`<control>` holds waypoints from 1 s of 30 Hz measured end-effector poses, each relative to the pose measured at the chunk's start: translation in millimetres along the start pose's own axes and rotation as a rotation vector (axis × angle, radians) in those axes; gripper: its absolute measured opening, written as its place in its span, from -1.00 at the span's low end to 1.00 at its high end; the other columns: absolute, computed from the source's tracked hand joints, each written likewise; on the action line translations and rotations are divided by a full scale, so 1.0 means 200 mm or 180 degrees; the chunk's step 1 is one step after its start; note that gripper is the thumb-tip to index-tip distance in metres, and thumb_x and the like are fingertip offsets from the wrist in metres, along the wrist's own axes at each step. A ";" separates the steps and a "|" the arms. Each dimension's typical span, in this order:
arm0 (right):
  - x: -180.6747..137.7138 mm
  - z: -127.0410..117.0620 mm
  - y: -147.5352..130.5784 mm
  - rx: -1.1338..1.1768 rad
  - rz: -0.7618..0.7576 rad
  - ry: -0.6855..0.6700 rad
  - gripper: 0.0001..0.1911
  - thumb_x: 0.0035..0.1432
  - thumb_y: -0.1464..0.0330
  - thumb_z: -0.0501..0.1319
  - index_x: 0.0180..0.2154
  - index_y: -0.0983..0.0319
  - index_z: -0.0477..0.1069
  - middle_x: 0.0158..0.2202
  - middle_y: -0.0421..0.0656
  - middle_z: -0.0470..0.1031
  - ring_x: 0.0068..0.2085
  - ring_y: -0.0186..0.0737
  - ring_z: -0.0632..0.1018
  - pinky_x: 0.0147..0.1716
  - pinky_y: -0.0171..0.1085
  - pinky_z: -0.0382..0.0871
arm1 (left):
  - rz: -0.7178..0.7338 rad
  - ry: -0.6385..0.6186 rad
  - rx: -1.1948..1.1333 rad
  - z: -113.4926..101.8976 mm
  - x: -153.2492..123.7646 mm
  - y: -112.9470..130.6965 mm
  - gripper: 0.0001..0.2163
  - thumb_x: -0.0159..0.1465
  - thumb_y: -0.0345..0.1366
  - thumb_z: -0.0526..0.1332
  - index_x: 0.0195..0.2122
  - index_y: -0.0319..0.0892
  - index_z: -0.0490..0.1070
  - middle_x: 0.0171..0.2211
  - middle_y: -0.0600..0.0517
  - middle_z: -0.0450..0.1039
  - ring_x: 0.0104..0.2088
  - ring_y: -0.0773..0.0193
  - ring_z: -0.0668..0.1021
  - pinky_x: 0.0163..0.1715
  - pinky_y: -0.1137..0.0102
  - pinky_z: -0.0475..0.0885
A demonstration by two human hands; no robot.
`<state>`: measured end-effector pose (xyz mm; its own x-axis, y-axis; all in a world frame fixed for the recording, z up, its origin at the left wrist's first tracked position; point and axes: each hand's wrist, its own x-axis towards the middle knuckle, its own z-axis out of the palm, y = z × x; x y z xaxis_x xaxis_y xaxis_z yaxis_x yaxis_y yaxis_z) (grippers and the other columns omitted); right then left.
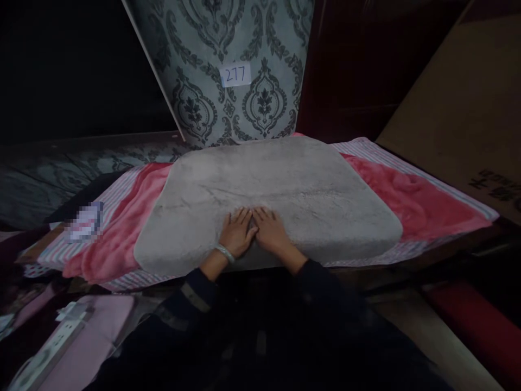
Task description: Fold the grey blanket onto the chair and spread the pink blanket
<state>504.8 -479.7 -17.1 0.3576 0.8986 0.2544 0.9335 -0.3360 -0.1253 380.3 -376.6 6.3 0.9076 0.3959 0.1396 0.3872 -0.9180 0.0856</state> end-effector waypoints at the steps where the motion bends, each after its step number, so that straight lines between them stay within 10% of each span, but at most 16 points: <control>1: 0.01 0.03 -0.05 -0.0045 -0.0054 -0.0005 -0.43 0.39 0.33 -0.08 0.36 0.21 0.26 0.42 -0.04 0.18 0.41 0.02 0.18 0.34 0.12 0.08 | -0.0017 0.0037 0.0031 0.02 -0.01 0.05 -0.45 0.48 -0.07 -0.07 0.41 -0.20 0.16 0.43 -0.17 0.12 0.44 0.00 0.16 0.39 -0.12 0.03; 4: -0.06 0.04 0.05 -0.0219 0.0071 0.0099 -0.44 0.41 0.22 -0.05 0.37 0.14 0.25 0.42 -0.08 0.17 0.41 0.06 0.18 0.33 0.13 0.09 | -0.0281 0.0242 0.0235 0.05 -0.10 -0.04 -0.41 0.43 0.02 0.00 0.40 -0.18 0.21 0.43 -0.23 0.12 0.43 -0.10 0.16 0.37 -0.12 0.05; 11: -0.49 -0.12 0.84 -0.0724 0.1307 0.0524 -0.42 0.40 0.24 -0.14 0.31 0.22 0.33 0.34 0.05 0.30 0.36 0.14 0.25 0.24 0.23 0.20 | -0.1145 0.0773 0.0510 -0.01 -0.53 -0.77 -0.45 0.40 -0.09 -0.01 0.34 -0.19 0.32 0.38 -0.21 0.24 0.41 -0.17 0.20 0.35 -0.13 0.03; 15: -0.72 -0.14 1.17 -0.0680 0.1830 0.0900 -0.38 0.38 0.24 -0.17 0.28 0.32 0.36 0.31 0.18 0.32 0.33 0.19 0.28 0.21 0.26 0.24 | -0.1368 0.1073 0.0368 -0.02 -0.66 -0.99 -0.45 0.43 -0.13 -0.14 0.30 -0.23 0.36 0.34 -0.22 0.30 0.39 -0.10 0.24 0.36 -0.10 0.03; 24: -0.89 -0.11 1.25 -0.0139 0.2489 0.1341 -0.11 0.19 0.06 -0.15 0.22 0.68 0.29 0.13 0.45 0.40 0.19 0.34 0.41 0.21 0.17 0.22 | -0.1921 0.1387 -0.0019 0.00 -0.70 -0.87 -0.46 0.44 -0.15 -0.12 0.33 -0.29 0.29 0.39 -0.30 0.19 0.44 -0.15 0.13 0.34 -0.17 0.06; 30: -0.85 -0.17 1.24 -0.0040 0.2785 0.1224 -0.24 0.18 0.11 -0.02 0.25 0.47 0.31 0.13 0.31 0.43 0.16 0.28 0.42 0.13 0.14 0.30 | -0.2107 0.1496 -0.0215 -0.04 -0.75 -0.85 -0.47 0.40 -0.14 -0.02 0.33 -0.26 0.27 0.36 -0.29 0.21 0.38 -0.14 0.24 0.31 -0.13 0.19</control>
<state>676.2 -726.1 -59.2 0.9113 0.1737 0.3734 0.3303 -0.8499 -0.4107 176.8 -280.1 -21.7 0.3255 0.8383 0.4374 0.7954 -0.4929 0.3527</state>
